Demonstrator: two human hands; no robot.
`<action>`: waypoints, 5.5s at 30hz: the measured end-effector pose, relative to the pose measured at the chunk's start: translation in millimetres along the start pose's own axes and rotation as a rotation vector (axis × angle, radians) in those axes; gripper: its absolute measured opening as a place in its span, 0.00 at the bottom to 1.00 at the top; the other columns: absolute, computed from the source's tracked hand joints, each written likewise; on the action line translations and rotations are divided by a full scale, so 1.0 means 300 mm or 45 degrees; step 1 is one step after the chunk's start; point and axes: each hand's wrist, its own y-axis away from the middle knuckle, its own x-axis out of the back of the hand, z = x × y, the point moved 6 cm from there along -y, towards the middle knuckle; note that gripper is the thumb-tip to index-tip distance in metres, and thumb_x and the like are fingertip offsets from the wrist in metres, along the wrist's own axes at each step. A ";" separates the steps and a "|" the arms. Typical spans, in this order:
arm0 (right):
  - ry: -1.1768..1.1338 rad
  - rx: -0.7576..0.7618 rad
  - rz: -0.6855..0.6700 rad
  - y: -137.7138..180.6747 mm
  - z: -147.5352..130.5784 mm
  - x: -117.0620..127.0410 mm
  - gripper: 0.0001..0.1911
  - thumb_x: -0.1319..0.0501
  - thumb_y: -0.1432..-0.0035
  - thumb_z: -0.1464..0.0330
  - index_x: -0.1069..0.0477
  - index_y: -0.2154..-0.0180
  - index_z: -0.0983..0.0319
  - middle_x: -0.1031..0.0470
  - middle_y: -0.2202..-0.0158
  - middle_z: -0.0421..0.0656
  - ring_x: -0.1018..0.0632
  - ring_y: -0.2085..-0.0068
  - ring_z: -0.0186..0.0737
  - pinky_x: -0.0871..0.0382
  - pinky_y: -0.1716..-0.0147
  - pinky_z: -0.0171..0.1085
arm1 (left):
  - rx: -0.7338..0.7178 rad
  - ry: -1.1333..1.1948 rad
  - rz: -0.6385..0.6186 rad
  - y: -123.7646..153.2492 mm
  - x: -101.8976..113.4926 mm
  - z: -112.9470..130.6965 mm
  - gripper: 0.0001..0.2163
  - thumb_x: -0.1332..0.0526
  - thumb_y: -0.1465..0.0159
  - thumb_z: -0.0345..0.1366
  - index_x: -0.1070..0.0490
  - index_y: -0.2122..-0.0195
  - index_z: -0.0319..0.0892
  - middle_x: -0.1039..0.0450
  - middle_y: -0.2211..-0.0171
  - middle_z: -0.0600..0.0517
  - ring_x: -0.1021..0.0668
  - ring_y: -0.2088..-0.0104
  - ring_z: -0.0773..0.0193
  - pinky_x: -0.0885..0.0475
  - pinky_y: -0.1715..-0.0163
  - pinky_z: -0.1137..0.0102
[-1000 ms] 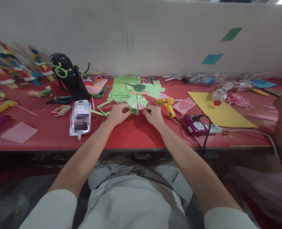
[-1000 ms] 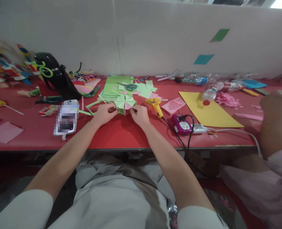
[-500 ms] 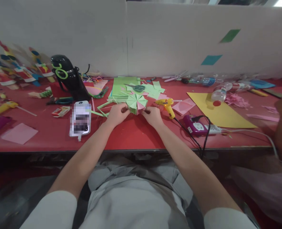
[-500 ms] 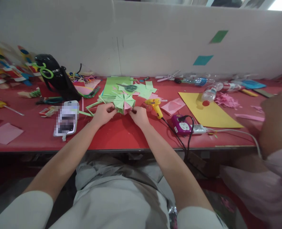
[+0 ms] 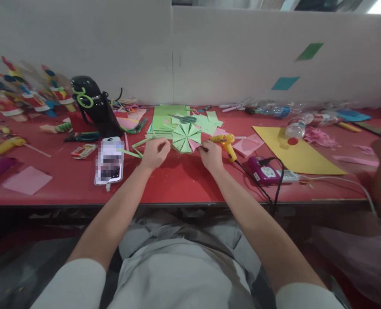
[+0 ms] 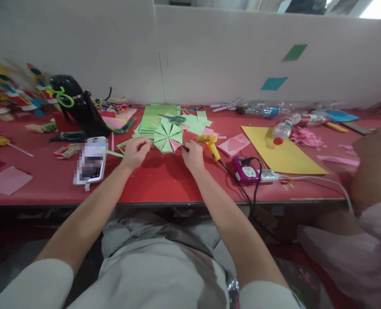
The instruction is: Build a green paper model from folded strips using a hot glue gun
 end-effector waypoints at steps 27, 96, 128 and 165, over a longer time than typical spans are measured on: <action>-0.245 0.210 -0.042 0.008 -0.017 0.013 0.16 0.40 0.43 0.69 0.24 0.52 0.59 0.24 0.53 0.49 0.23 0.60 0.43 0.25 0.60 0.44 | -0.323 -0.323 0.231 -0.024 0.031 -0.036 0.09 0.45 0.49 0.22 0.27 0.76 0.41 0.26 0.70 0.50 0.25 0.69 0.63 0.32 0.67 0.69; -0.752 -0.459 -0.569 0.007 0.045 -0.090 0.05 0.33 0.50 0.66 0.25 0.75 0.60 0.22 0.73 0.41 0.24 0.71 0.39 0.30 0.71 0.36 | 0.395 0.460 -0.593 0.015 -0.020 -0.075 0.04 0.41 0.38 0.29 0.28 0.64 0.42 0.22 0.58 0.46 0.20 0.62 0.62 0.25 0.65 0.69; -1.019 -0.311 -1.222 0.059 -0.003 -0.071 0.08 0.30 0.49 0.65 0.16 0.67 0.62 0.17 0.58 0.49 0.18 0.56 0.45 0.25 0.56 0.40 | 0.471 0.460 -0.864 0.073 -0.134 -0.034 0.15 0.43 0.50 0.24 0.17 0.68 0.38 0.19 0.73 0.51 0.22 0.74 0.66 0.30 0.73 0.75; -0.796 -0.311 -0.281 -0.020 0.042 0.053 0.09 0.32 0.50 0.66 0.29 0.66 0.59 0.23 0.66 0.41 0.22 0.63 0.40 0.27 0.62 0.40 | 0.082 -0.139 0.593 0.009 0.126 -0.032 0.12 0.39 0.37 0.34 0.30 0.53 0.41 0.25 0.58 0.47 0.22 0.59 0.62 0.26 0.59 0.67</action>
